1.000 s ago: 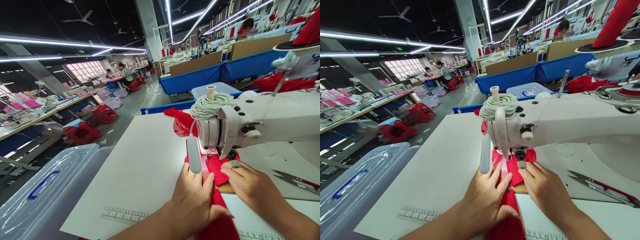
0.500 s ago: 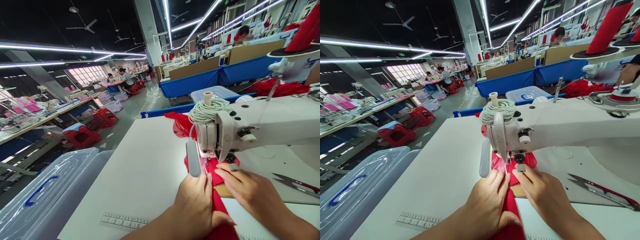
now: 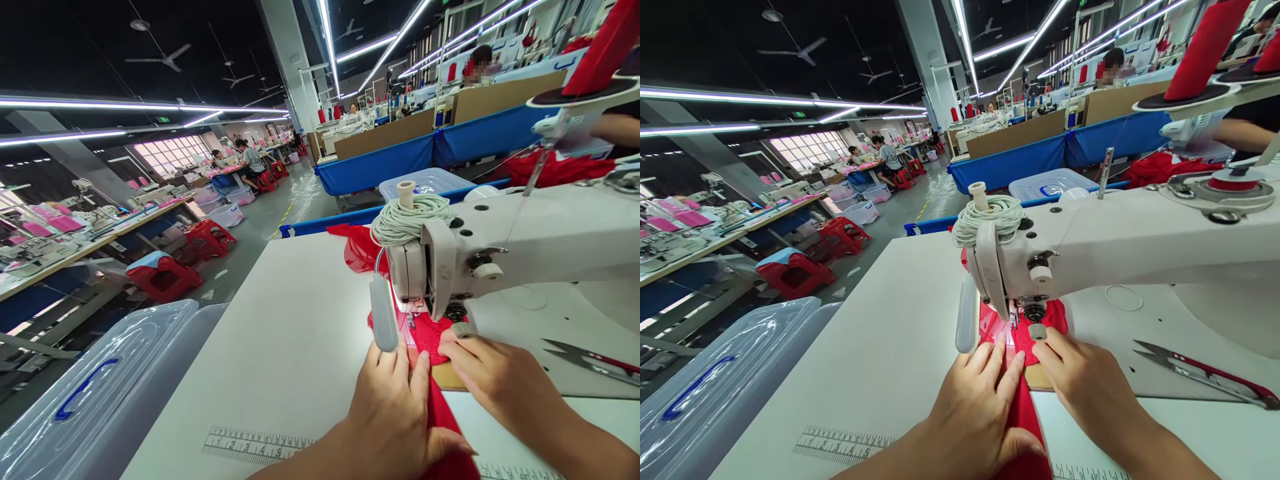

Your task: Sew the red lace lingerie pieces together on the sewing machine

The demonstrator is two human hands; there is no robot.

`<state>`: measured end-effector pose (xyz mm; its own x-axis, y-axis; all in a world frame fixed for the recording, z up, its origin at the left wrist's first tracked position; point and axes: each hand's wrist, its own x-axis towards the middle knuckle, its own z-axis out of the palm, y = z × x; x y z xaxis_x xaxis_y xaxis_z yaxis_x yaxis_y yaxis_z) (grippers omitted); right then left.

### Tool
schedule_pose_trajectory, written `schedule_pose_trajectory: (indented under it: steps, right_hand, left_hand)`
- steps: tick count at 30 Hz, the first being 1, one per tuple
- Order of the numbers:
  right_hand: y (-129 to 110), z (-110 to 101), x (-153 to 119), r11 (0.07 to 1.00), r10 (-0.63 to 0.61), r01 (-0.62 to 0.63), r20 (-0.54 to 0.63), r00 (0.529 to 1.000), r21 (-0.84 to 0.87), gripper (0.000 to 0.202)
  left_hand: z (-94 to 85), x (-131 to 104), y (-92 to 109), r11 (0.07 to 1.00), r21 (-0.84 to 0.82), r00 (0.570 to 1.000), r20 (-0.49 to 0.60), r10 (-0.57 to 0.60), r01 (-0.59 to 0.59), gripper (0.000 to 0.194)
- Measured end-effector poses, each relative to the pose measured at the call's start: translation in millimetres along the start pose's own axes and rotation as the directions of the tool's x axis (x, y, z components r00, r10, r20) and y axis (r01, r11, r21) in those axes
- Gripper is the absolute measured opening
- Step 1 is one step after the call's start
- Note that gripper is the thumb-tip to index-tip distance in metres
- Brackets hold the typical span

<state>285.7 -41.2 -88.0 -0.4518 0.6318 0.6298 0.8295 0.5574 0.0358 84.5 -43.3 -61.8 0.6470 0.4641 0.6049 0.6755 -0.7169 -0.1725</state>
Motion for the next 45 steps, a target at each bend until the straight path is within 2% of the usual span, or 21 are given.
schedule_pose_trajectory:
  steps: [5, 13, 20, 23, 25, 28, 32, 34, 38, 45]
  right_hand:
    - [0.3, -0.4, 2.1, 1.000, -0.004, 0.004, 0.000, 1.000, -0.023, 0.030]
    - [-2.3, -4.3, 10.8, 0.997, 0.008, -0.013, -0.061, 0.998, -0.079, 0.029]
    - [-3.9, -4.4, 12.4, 0.989, -0.005, -0.009, -0.092, 0.996, -0.145, 0.033]
    - [-5.7, -4.6, 14.3, 0.994, 0.020, -0.033, -0.122, 0.992, -0.104, 0.032]
    - [-7.0, -5.7, 16.2, 0.999, -0.017, 0.012, -0.107, 0.994, -0.044, 0.031]
    - [-8.2, -8.9, 18.9, 0.994, -0.092, 0.096, -0.070, 0.993, 0.048, 0.036]
    - [-8.9, -11.1, 18.4, 0.989, -0.107, 0.113, -0.062, 0.992, 0.098, 0.039]
    - [-10.3, -10.5, 17.1, 0.990, -0.078, 0.087, -0.081, 0.994, 0.112, 0.039]
    - [-12.8, -11.0, 17.8, 0.989, -0.018, 0.033, -0.107, 0.994, 0.144, 0.041]
    - [-11.1, -15.1, 22.5, 0.988, -0.051, 0.064, -0.094, 0.994, 0.143, 0.041]
  left_hand:
    - [-0.5, 0.2, 0.0, 1.000, -0.013, 0.999, 0.031, -0.020, 0.020, 0.089]
    - [2.6, -0.6, -3.3, 0.999, 0.000, 0.995, 0.097, -0.033, 0.034, 0.087]
    - [5.5, -0.2, -5.0, 0.999, 0.044, 0.997, 0.073, -0.027, 0.024, 0.082]
    - [7.8, -0.2, -5.1, 0.998, 0.052, 0.997, 0.074, -0.033, 0.029, 0.083]
    - [7.9, 1.0, -5.5, 0.998, 0.037, 0.996, 0.072, -0.044, 0.041, 0.084]
    - [4.8, 4.1, -6.4, 0.997, -0.053, 0.997, 0.068, -0.045, 0.048, 0.085]
    - [-0.3, 5.2, -5.1, 0.988, -0.149, 0.994, 0.105, -0.012, 0.028, 0.085]
    - [-0.7, 4.0, -2.9, 0.990, -0.141, 0.997, 0.074, 0.001, 0.009, 0.086]
    - [2.9, 2.2, 1.9, 0.993, -0.118, 0.998, -0.055, -0.007, 0.000, 0.084]
    - [9.8, -1.4, 5.2, 1.000, -0.028, 0.999, -0.037, 0.003, -0.004, 0.091]
